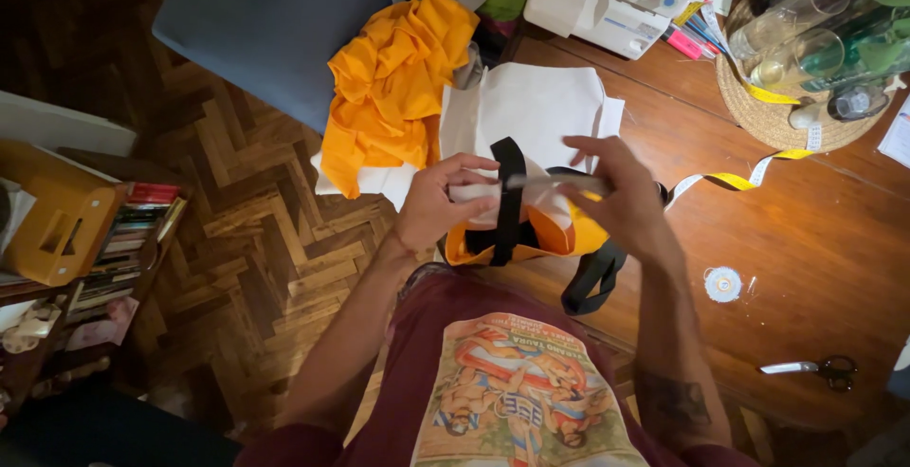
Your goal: Assembling a fabric tote bag by positioning straps and a pocket on the main body using a measuring tape for alignment.
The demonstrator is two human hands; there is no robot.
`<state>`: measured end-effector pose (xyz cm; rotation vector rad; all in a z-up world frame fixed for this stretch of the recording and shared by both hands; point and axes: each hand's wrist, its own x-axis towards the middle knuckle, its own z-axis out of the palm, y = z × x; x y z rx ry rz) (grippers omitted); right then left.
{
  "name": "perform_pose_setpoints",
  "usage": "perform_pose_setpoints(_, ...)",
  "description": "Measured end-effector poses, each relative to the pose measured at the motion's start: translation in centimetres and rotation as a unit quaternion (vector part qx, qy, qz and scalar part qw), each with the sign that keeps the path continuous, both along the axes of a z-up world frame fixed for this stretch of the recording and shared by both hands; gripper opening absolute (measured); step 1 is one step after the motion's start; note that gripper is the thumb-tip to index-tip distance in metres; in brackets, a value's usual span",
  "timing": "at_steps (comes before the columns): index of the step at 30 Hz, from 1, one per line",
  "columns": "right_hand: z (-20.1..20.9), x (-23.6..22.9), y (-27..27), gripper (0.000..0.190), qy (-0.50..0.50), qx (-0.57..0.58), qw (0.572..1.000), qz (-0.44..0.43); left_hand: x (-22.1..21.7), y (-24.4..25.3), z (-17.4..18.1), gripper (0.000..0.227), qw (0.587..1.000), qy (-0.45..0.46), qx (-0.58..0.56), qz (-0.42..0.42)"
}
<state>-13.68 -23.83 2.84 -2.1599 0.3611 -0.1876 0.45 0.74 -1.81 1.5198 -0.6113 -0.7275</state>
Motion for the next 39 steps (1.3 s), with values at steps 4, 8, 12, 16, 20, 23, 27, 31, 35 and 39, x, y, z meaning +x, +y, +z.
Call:
perform_pose_setpoints(4,-2.0,-3.0,-4.3,0.043,-0.004,0.049,0.995,-0.089,-0.8,-0.1,0.6,0.059,1.0,-0.007,0.013,0.006)
perform_pose_setpoints(8,-1.5,-6.3,-8.1,0.034,-0.002,-0.02,0.99,-0.137,-1.1,-0.4,2.4,0.066,0.997,-0.047,0.048,0.025)
perform_pose_setpoints(12,-3.7,-11.2,-13.1,0.018,-0.018,-0.239,0.952,-0.192,-1.1,-0.3,3.6,0.051,0.999,-0.021,0.04,-0.009)
perform_pose_setpoints(16,-7.2,-16.5,-18.2,0.015,-0.021,-0.346,0.915,-0.208,-1.5,-0.1,4.9,0.047,0.997,-0.037,0.039,-0.048)
perform_pose_setpoints(20,-7.9,-16.9,-18.0,0.009,0.017,-0.119,0.962,-0.245,-2.0,-0.1,4.6,0.048,0.993,-0.033,0.003,-0.114)
perform_pose_setpoints(23,-7.5,-14.0,-14.1,0.007,-0.018,0.166,0.96,-0.226,-2.6,-0.5,4.1,0.044,0.99,-0.03,-0.008,-0.137)
perform_pose_setpoints(27,-5.9,-8.5,-7.5,0.049,-0.088,0.269,0.958,-0.033,-3.3,-0.9,1.5,0.051,0.997,-0.02,-0.052,-0.057)
perform_pose_setpoints(31,-2.4,-2.8,-3.7,0.064,-0.073,0.278,0.952,0.104,-3.2,-0.3,1.2,0.052,0.997,0.009,-0.059,-0.052)
perform_pose_setpoints(35,-0.9,2.6,-2.8,0.048,-0.074,0.324,0.903,0.273,-4.2,-0.1,1.7,0.059,0.997,0.0,-0.042,-0.068)
perform_pose_setpoints(39,-4.2,6.3,-2.7,0.063,0.077,0.305,0.822,0.474,-4.5,-0.2,3.6,0.056,0.997,-0.045,-0.001,-0.059)
